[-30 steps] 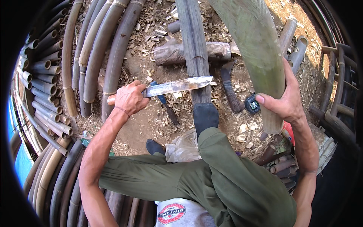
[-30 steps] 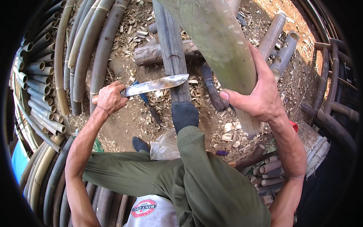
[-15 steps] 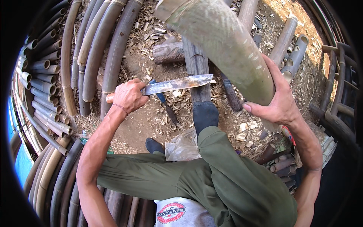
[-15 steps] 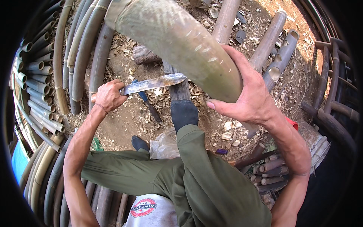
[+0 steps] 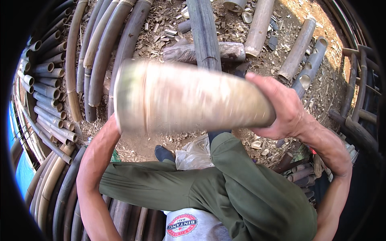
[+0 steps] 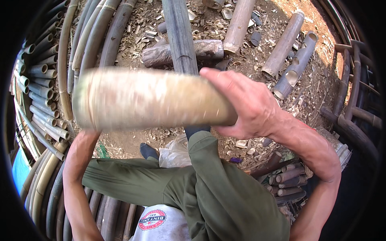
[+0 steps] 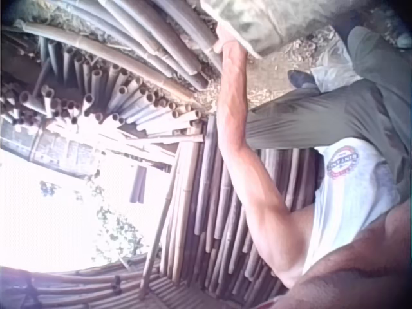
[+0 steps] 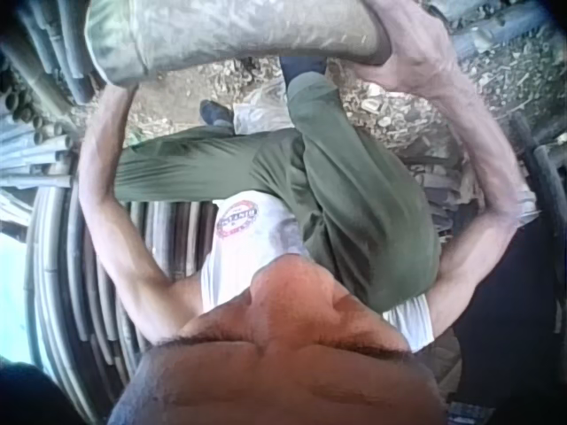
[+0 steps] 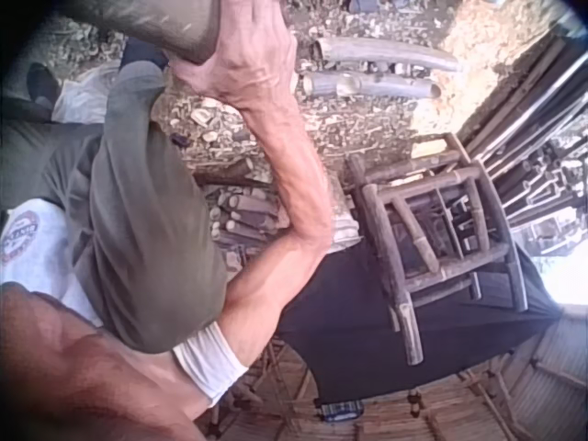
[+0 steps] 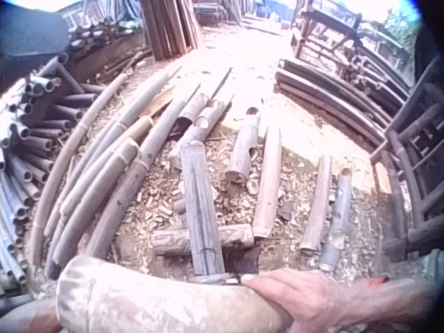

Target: The person shapes bamboo by cutting and carving it with a knife.

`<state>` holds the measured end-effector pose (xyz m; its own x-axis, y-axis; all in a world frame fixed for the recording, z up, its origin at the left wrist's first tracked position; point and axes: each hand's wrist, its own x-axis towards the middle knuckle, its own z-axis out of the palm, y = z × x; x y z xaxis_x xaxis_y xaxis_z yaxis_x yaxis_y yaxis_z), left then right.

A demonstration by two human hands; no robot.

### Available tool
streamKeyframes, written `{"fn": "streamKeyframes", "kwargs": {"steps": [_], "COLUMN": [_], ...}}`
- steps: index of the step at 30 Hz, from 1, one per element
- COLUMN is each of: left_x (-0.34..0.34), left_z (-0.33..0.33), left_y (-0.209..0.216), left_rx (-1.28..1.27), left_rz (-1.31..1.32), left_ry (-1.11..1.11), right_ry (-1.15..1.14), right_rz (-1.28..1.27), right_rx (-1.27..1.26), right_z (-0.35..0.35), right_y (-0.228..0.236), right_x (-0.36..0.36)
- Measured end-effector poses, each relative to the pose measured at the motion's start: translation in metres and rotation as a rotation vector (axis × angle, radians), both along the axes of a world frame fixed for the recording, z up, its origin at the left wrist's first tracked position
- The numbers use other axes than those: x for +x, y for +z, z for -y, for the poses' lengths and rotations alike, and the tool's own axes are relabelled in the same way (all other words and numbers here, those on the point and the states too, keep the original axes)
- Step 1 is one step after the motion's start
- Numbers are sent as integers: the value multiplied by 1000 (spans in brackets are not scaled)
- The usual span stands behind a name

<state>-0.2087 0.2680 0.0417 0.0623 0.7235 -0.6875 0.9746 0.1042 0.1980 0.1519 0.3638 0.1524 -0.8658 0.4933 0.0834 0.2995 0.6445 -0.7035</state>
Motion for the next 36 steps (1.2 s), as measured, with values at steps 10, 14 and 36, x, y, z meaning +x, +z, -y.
{"fn": "streamKeyframes", "kwargs": {"steps": [10,14,36], "left_x": [-4,-3,-11], "left_z": [-11,-11,-6], "left_y": [-6,-14,-29], "left_rx": [-47,-5,111], "left_rz": [-57,-43,40], "left_ry": [3,-19,-49], "right_ry": [356,552,530], "right_rz": [318,-33,-126], "right_rx": [313,384,390], "right_z": [-15,4,-6], "right_y": [-11,-29,-46], "right_x": [-4,0,0]}}
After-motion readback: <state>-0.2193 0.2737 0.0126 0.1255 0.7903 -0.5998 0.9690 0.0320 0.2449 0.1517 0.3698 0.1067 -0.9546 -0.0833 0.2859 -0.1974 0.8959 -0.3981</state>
